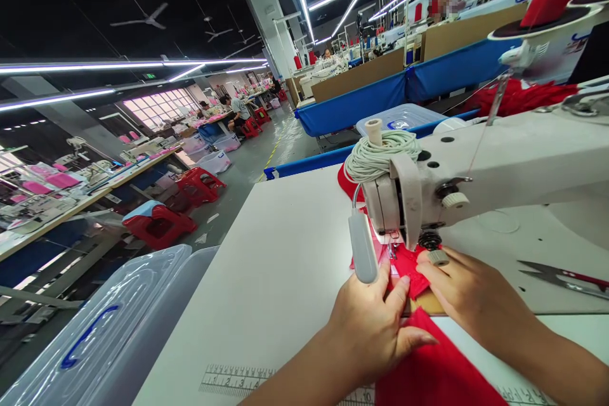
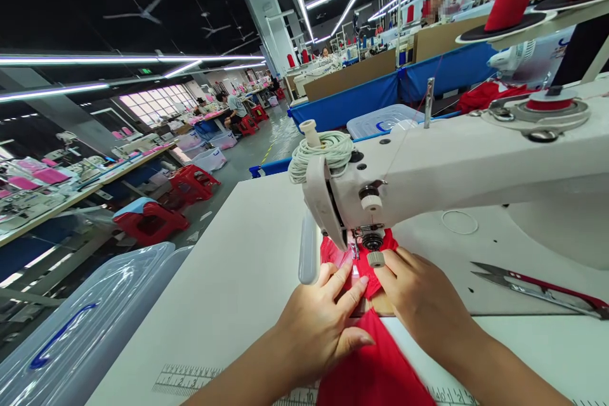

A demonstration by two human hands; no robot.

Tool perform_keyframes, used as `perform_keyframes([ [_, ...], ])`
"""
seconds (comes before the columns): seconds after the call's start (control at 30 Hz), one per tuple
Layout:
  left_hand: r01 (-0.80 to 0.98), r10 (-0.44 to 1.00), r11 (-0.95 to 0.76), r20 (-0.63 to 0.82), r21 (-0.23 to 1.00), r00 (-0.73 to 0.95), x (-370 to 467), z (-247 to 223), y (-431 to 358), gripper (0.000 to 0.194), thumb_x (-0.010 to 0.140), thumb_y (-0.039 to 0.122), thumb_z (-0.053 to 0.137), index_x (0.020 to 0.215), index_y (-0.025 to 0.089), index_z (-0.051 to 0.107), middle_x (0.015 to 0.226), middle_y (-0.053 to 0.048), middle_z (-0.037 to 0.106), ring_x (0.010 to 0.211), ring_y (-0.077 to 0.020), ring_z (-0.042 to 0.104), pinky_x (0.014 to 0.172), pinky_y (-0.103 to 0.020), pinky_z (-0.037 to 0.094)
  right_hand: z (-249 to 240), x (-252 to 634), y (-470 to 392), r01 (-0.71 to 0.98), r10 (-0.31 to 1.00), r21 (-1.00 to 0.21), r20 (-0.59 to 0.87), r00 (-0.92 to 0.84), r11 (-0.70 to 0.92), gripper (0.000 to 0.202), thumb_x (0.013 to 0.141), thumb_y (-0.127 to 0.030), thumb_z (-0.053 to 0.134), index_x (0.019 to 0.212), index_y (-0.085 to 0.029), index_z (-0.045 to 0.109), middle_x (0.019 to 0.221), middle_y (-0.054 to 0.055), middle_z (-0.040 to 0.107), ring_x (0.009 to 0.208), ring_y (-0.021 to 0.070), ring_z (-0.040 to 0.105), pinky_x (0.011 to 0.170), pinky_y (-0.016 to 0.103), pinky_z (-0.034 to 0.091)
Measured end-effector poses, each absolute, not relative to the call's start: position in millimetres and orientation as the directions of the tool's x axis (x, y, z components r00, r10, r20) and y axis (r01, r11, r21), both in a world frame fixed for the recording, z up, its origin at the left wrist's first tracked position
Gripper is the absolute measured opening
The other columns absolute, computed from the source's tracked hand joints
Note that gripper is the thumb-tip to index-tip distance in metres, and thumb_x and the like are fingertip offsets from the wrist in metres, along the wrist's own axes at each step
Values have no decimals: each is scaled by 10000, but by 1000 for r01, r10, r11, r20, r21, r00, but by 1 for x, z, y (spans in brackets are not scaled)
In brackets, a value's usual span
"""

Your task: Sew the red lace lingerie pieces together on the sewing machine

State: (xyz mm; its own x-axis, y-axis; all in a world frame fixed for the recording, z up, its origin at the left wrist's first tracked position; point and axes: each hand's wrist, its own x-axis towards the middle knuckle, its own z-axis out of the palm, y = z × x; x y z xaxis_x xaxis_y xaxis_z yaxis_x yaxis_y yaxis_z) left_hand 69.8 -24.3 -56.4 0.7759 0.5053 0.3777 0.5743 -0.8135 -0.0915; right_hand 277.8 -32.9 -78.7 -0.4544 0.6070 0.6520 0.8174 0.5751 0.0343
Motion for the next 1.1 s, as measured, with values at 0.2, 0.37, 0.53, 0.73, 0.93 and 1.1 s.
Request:
perform_keyframes([
  [0.2, 578, 501, -810, 398, -96, 768, 70, -55, -21, 832, 962, 648, 46, 1131, 128, 674, 1062, -195, 674, 852, -281, 644, 618, -379, 560, -80, 278, -32, 822, 599, 44, 664, -449, 567, 295, 773, 28, 406, 807, -220, 560, 571, -10, 492, 575, 195, 492, 708, 338, 422],
  [0.37, 599, 519, -792, 387, -116, 762, 70, -56, -20, 859, 954, 655, 17, 1149, 122, 662, 1112, -200, 657, 969, -286, 628, 711, -385, 571, -77, 278, -34, 835, 616, 47, 652, -441, 548, 291, 756, 8, 426, 870, -217, 573, 738, 36, 619, 662, 199, 546, 649, 332, 392],
  [0.53, 568, 490, -811, 369, -138, 790, 72, -57, -24, 853, 936, 716, 116, 1186, 88, 638, 1072, -192, 662, 923, -276, 640, 663, -373, 572, -75, 276, -38, 812, 634, -21, 637, -439, 584, 274, 763, 0, 427, 838, -232, 554, 740, 6, 621, 568, 160, 505, 578, 301, 354],
  [0.73, 582, 482, -799, 419, -150, 770, 73, -60, -31, 881, 912, 752, 128, 1215, 97, 635, 1132, -204, 663, 942, -301, 657, 682, -396, 577, -74, 273, -37, 820, 618, -18, 668, -416, 572, 252, 729, 5, 412, 765, -234, 483, 731, 14, 601, 535, 159, 470, 542, 284, 339],
  [0.93, 592, 466, -792, 478, -150, 745, 74, -60, -31, 898, 904, 759, 113, 1149, 107, 680, 1079, -193, 693, 881, -300, 684, 645, -387, 580, -71, 273, -37, 833, 614, 17, 667, -422, 554, 255, 719, 8, 416, 749, -238, 475, 684, 4, 582, 524, 164, 459, 541, 292, 324],
  [1.1, 600, 459, -783, 500, -164, 735, 74, -62, -31, 895, 915, 741, 103, 1141, 103, 688, 1094, -210, 689, 894, -307, 690, 650, -396, 585, -72, 274, -37, 834, 615, 23, 664, -425, 551, 256, 752, 12, 412, 756, -232, 488, 702, 12, 588, 548, 161, 484, 563, 289, 329],
])
